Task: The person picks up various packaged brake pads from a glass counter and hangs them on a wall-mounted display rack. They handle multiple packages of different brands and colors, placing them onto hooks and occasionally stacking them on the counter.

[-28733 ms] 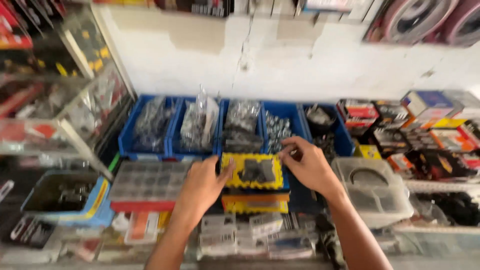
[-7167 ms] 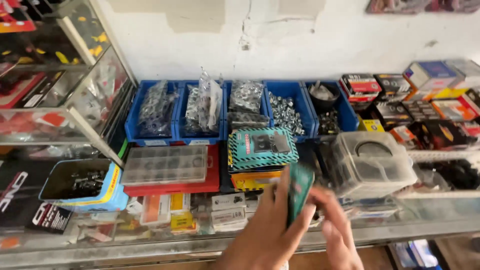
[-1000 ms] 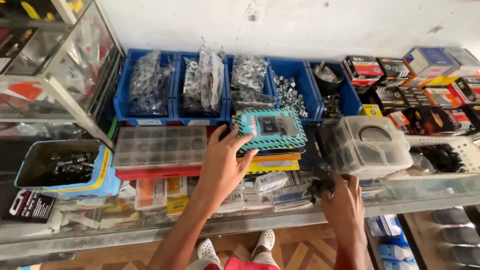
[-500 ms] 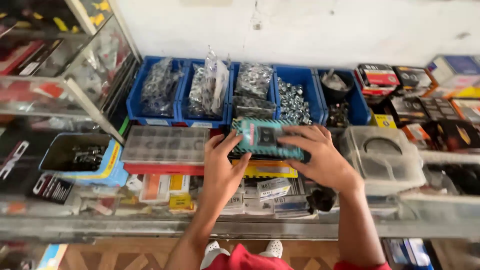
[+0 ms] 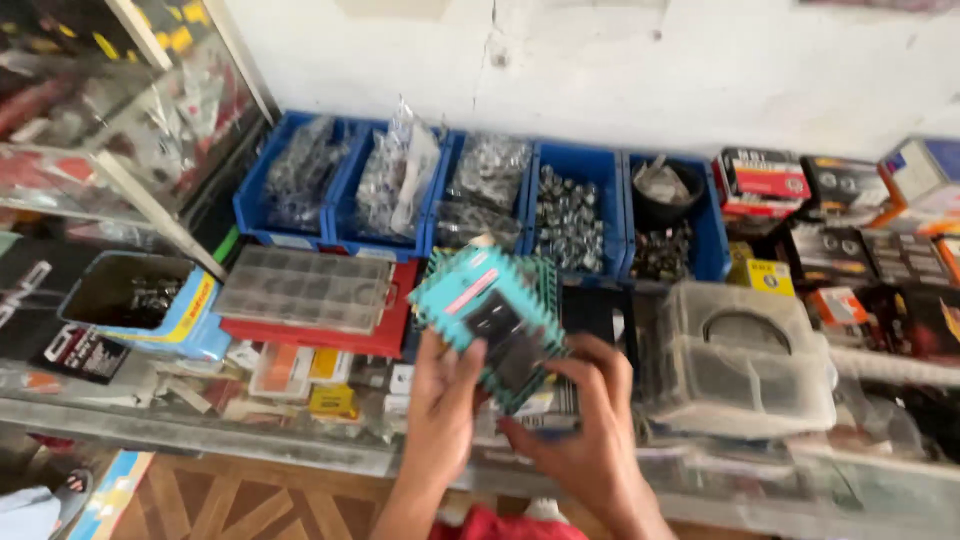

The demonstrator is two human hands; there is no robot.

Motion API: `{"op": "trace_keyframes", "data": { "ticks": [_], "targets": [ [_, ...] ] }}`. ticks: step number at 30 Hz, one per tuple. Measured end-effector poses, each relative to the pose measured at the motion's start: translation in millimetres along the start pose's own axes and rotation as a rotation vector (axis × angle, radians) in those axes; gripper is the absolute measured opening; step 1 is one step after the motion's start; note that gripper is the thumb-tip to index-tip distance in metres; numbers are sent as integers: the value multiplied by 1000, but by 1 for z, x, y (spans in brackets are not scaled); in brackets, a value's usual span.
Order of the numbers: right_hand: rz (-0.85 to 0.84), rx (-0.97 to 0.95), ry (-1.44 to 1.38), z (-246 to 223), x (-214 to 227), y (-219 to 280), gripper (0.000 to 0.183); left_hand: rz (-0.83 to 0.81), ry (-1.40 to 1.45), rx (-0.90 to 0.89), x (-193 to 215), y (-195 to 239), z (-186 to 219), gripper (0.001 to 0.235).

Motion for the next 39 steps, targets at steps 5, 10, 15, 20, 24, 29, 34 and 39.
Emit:
{"op": "trace_keyframes", "data": {
  "ticks": [5, 10, 15, 20, 24, 29, 34, 39],
  "targets": [
    [-371, -352, 233, 55, 18, 58, 60, 181, 210, 33, 9, -9, 28, 40],
    [-370, -343, 337, 87, 13, 102, 46, -49, 283, 127, 13, -28, 34, 51],
    [-24, -370, 80, 28, 36, 48, 27, -151, 180, 256, 9, -37, 36, 50],
    [370, -314, -36, -27, 28, -10, 32, -219, 202, 380, 3, -31, 24, 78],
    [399, 292, -15, -34, -10, -60, 27, -119, 38, 442, -1, -26, 23, 72],
    [314, 397, 170, -40, -56, -46, 28, 16, 103, 403, 26, -31, 32, 67],
    [382, 441, 191, -49, -60, -65, 26, -107, -22, 357, 56, -32, 17, 64],
    [271, 463, 113, -44, -78, -52, 25, -120, -29, 320, 39, -17, 57, 84]
  ]
}}
Point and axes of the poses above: each hand's wrist, its own y-axis away from the middle knuckle, its own x-axis out of the back of the hand, z = x × y, the point moved 1 cm from there along -y, towards the middle knuckle, and after that the axes turned 7 degrees about x, right-handed, at the moved point
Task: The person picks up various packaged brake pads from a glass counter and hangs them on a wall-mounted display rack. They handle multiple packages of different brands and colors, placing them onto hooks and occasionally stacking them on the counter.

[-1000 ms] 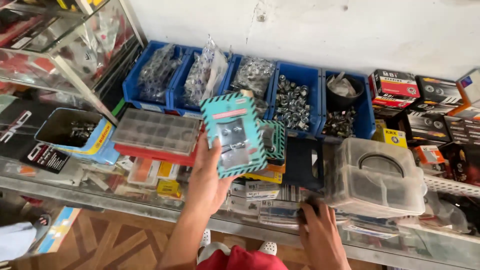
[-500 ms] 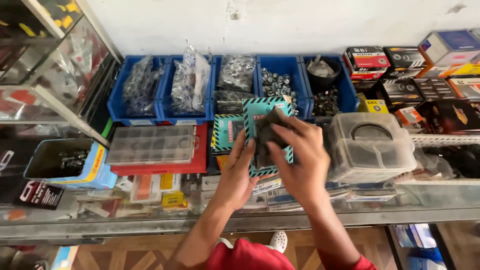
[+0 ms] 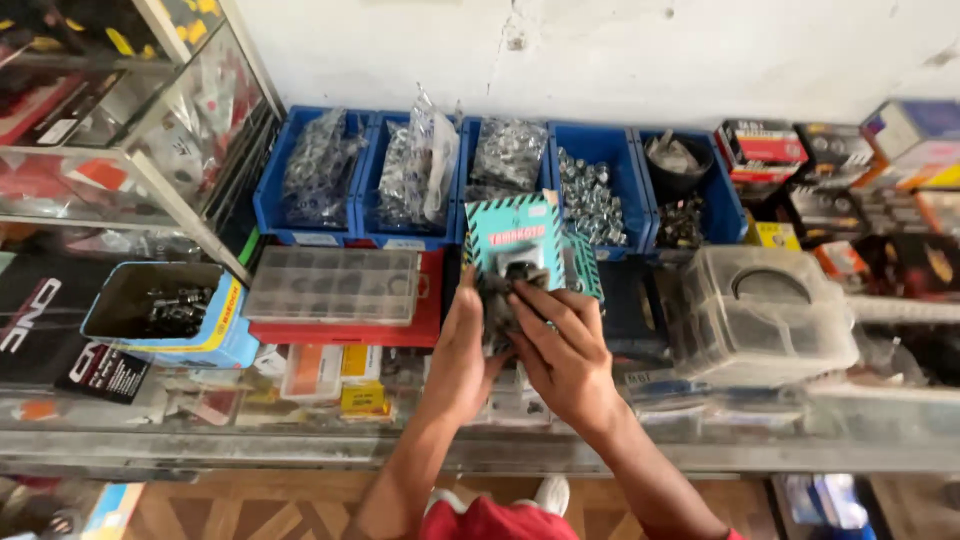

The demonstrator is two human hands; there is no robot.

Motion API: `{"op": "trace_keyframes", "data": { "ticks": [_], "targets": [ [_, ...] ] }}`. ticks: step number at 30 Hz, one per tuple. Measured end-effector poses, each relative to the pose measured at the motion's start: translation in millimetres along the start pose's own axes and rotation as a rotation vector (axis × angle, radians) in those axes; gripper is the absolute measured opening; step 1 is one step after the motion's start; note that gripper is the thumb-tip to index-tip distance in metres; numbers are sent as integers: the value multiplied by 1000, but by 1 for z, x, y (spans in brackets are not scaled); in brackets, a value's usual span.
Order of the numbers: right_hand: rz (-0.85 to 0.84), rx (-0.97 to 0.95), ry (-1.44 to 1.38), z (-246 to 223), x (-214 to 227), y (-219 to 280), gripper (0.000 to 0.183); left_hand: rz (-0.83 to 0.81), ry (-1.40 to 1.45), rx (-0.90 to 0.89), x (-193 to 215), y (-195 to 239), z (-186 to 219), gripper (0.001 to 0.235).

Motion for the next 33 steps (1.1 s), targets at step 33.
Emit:
{"op": "trace_keyframes", "data": {
  "ticks": [33],
  "targets": [
    [-86, 66, 54, 22, 1, -67, 16, 8, 81, 64, 23, -11, -11, 60]
  ]
}}
Point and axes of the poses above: each hand's wrist, its own y-axis away from the middle knuckle, its own x-axis out of the back of the hand, z = x × y, the point moved 1 cm from there along -y, towards the middle knuckle, and after that the axes turned 7 degrees about x, right-handed, at the moved point
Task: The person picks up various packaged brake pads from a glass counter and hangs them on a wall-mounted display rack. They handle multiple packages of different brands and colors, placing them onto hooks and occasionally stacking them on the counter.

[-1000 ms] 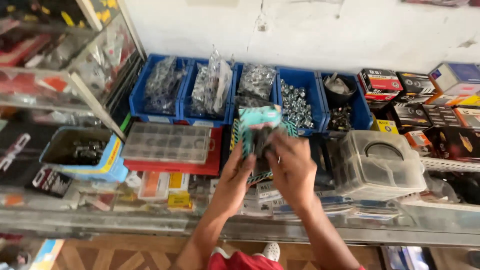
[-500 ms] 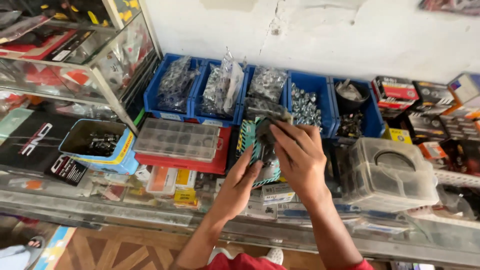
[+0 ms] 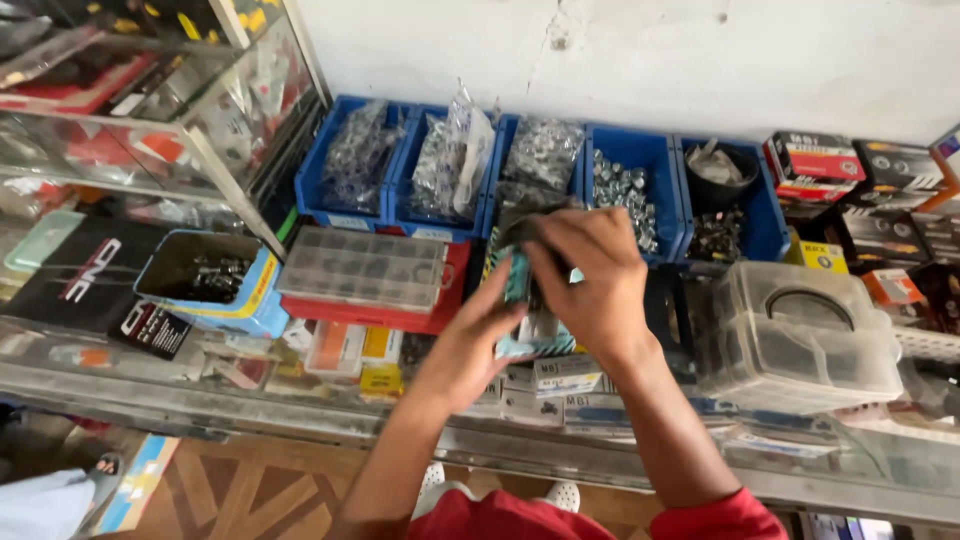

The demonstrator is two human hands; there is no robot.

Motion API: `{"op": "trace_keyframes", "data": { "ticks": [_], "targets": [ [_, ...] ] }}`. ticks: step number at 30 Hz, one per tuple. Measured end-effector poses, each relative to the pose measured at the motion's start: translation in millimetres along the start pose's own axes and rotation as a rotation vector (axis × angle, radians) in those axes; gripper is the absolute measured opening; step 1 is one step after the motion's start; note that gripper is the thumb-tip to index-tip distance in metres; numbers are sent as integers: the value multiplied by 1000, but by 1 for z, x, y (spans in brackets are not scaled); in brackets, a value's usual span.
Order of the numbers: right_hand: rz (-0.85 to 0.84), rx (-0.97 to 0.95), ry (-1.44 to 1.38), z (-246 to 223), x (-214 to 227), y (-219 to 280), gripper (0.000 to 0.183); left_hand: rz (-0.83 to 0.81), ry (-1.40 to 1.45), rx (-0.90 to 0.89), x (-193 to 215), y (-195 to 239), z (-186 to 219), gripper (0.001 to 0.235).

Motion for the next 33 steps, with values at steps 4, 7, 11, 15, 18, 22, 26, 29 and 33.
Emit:
{"op": "trace_keyframes", "data": {
  "ticks": [4, 7, 11, 15, 18, 22, 26, 29, 33],
  "targets": [
    [-49, 284, 2, -8, -4, 4, 15, -182, 476, 185, 3, -11, 23, 24],
    [-78, 361, 0, -7, -14, 20, 11, -227, 513, 11, -5, -4, 29, 54],
    [-90, 314, 34, -26, 9, 16, 11, -280, 558, -63, -17, -6, 35, 55],
    [-96, 300, -70, -28, 13, 35, 11, -218, 442, -153, -22, -1, 35, 58],
    [-75, 252, -160, -18, 19, 50, 11, -113, 294, -187, -33, 6, 40, 68],
    [11, 111, -188, 3, 21, 68, 13, 57, 214, -197, 2, -4, 12, 73],
    [20, 26, -299, 6, 21, 75, 15, 56, 231, -234, -10, 0, 13, 66],
    [25, -2, -324, 11, 21, 77, 16, 11, 160, -283, -12, 3, 13, 65],
    [0, -135, -467, 17, 16, 81, 17, -54, 190, -397, -5, 2, 2, 59]
  ]
}}
Point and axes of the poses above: each hand's wrist, its own y-axis away from the middle knuckle, its own x-axis out of the back of the hand, z = x × y, the point moved 1 cm from there along -y, towards the middle knuckle, and after that the axes turned 7 degrees about x, right-handed, at the moved point
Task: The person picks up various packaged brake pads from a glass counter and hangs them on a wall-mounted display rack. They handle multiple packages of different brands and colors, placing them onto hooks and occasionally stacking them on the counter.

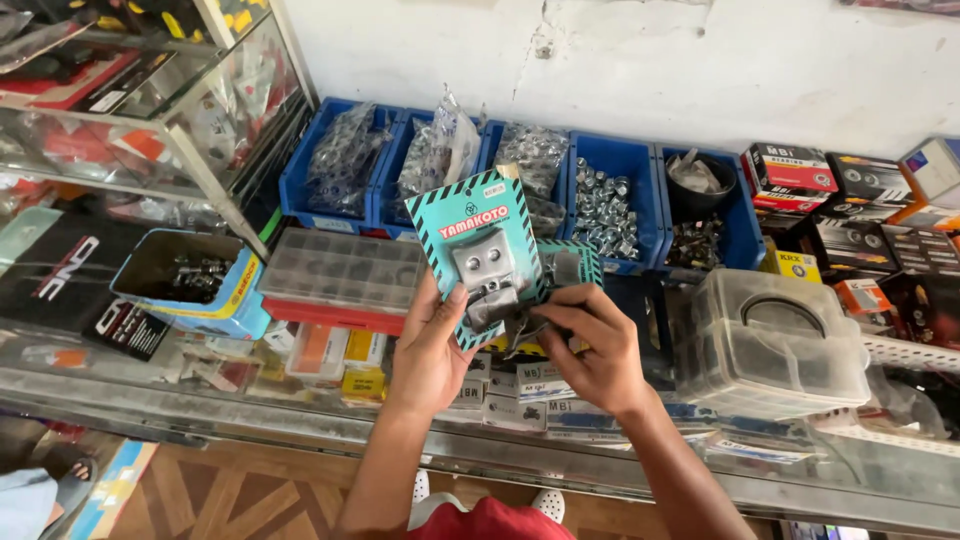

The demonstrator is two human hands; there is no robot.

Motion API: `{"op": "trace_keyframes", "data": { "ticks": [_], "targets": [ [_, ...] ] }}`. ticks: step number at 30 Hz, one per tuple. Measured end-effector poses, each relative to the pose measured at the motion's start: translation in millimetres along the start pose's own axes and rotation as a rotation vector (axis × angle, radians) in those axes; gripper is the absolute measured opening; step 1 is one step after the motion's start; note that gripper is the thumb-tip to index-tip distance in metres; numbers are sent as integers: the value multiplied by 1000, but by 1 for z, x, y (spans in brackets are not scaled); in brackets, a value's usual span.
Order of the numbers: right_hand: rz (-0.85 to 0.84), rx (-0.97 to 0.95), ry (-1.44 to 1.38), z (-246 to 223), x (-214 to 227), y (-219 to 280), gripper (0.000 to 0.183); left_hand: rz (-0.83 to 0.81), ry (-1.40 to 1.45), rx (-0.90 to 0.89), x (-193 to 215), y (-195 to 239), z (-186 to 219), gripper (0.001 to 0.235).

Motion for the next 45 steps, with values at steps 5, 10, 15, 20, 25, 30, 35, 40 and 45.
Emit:
{"op": "trace_keyframes", "data": {
  "ticks": [5, 10, 15, 20, 25, 30, 35, 40, 45],
  "targets": [
    [40, -28, -67, 11, -6, 7, 19, -10, 20, -68, 9, 0, -7, 57],
    [65, 55, 86, 20, -5, 14, 20, -30, -31, -58, 21, -3, -2, 59],
    [102, 122, 234, 12, -10, -18, 23, -77, -308, 0, 0, 3, 2, 57],
    [155, 136, 333, 25, -2, -35, 23, -98, -624, 41, -23, 9, 19, 53],
    [9, -59, 457, 3, 10, -54, 28, -180, -746, 25, -25, 14, 26, 46],
    [-385, -507, 643, -26, 47, -70, 15, -24, -1185, 175, -65, 20, 65, 50],
    [-714, -618, 639, -32, 85, -70, 16, -271, -1494, -5, -70, 25, 89, 59],
    [-271, -218, 587, -68, 106, -99, 26, -356, -1195, -73, -51, -10, 69, 51],
    [45, 9, 641, -40, 67, -108, 36, -398, -1062, -63, -65, -47, 66, 43]
  ]
}}
Point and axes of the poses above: each hand's wrist, its own y-axis away from the middle knuckle, its own x-axis out of the back of the hand, z = x × y, the point moved 1 cm from there along -y, towards the middle knuckle, and after that the axes turned 7 degrees about x, right-handed, at the moved point
